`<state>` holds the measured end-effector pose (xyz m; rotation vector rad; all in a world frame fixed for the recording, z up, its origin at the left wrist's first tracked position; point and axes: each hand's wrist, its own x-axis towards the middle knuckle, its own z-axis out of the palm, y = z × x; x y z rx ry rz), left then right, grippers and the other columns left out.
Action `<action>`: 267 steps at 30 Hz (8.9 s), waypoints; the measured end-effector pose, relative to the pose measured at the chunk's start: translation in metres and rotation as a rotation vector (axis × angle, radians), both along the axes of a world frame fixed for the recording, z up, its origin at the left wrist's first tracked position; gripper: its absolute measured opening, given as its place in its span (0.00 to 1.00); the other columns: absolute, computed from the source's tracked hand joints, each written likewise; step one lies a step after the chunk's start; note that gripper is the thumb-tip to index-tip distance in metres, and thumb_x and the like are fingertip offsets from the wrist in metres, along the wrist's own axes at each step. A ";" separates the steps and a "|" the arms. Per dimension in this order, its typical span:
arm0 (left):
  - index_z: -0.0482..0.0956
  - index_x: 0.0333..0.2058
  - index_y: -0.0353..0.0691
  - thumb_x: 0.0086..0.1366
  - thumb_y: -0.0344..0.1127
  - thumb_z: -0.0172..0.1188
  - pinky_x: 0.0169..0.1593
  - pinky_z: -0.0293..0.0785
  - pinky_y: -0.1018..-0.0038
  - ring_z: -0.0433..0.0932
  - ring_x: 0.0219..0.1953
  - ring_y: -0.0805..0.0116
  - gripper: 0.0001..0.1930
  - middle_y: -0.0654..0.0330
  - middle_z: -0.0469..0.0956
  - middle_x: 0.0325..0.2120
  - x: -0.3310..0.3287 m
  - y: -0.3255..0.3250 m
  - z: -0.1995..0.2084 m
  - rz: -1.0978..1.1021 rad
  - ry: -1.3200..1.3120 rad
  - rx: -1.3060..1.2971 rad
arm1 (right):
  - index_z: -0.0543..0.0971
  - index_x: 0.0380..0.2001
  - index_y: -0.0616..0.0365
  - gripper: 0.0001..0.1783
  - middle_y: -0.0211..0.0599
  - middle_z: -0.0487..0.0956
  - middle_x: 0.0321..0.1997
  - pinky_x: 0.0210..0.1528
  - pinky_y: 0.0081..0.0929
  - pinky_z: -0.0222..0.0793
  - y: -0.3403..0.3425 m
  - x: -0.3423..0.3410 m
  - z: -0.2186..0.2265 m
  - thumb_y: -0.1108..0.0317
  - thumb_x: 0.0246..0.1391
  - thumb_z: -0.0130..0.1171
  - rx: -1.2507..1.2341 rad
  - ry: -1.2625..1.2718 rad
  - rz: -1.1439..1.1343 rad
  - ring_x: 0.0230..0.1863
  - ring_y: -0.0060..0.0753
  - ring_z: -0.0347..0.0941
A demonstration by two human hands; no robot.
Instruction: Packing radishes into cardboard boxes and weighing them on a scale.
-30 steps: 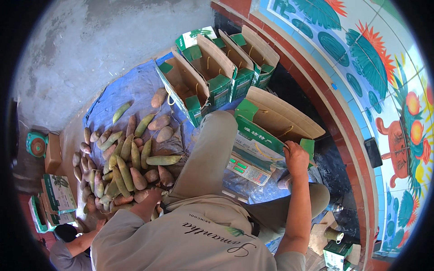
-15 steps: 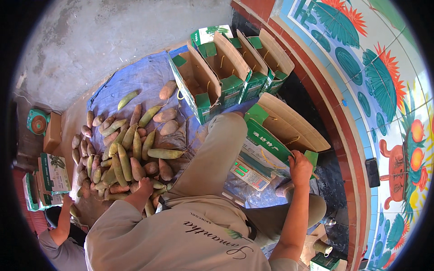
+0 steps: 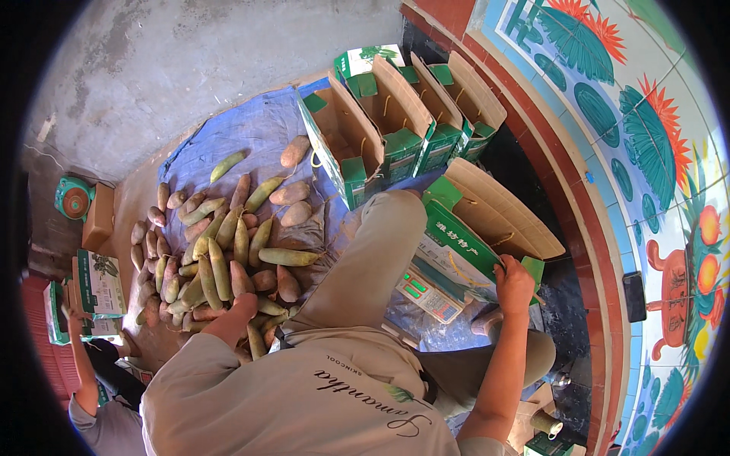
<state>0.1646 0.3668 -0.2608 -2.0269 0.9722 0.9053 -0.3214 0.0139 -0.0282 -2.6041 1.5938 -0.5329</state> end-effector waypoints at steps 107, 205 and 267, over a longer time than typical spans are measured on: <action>0.77 0.37 0.40 0.54 0.38 0.56 0.42 0.72 0.62 0.75 0.37 0.49 0.12 0.48 0.76 0.34 -0.023 -0.182 0.153 -0.094 0.067 -1.235 | 0.74 0.30 0.57 0.05 0.47 0.76 0.28 0.32 0.42 0.66 0.014 -0.003 0.005 0.68 0.49 0.54 0.208 0.134 0.063 0.32 0.52 0.72; 0.68 0.46 0.29 0.49 0.39 0.67 0.46 0.70 0.71 0.74 0.41 0.64 0.29 0.51 0.75 0.37 -0.067 -0.211 0.263 0.740 0.426 -1.856 | 0.75 0.34 0.55 0.08 0.43 0.77 0.33 0.36 0.38 0.68 0.022 -0.002 0.003 0.70 0.48 0.55 0.186 0.076 0.042 0.35 0.48 0.73; 0.77 0.39 0.44 0.53 0.40 0.53 0.48 0.70 0.62 0.74 0.45 0.54 0.14 0.52 0.76 0.40 -0.028 -0.138 0.028 0.162 0.136 -0.826 | 0.76 0.34 0.56 0.07 0.44 0.77 0.31 0.35 0.37 0.68 0.022 0.004 0.002 0.71 0.49 0.54 0.142 0.021 0.021 0.34 0.48 0.73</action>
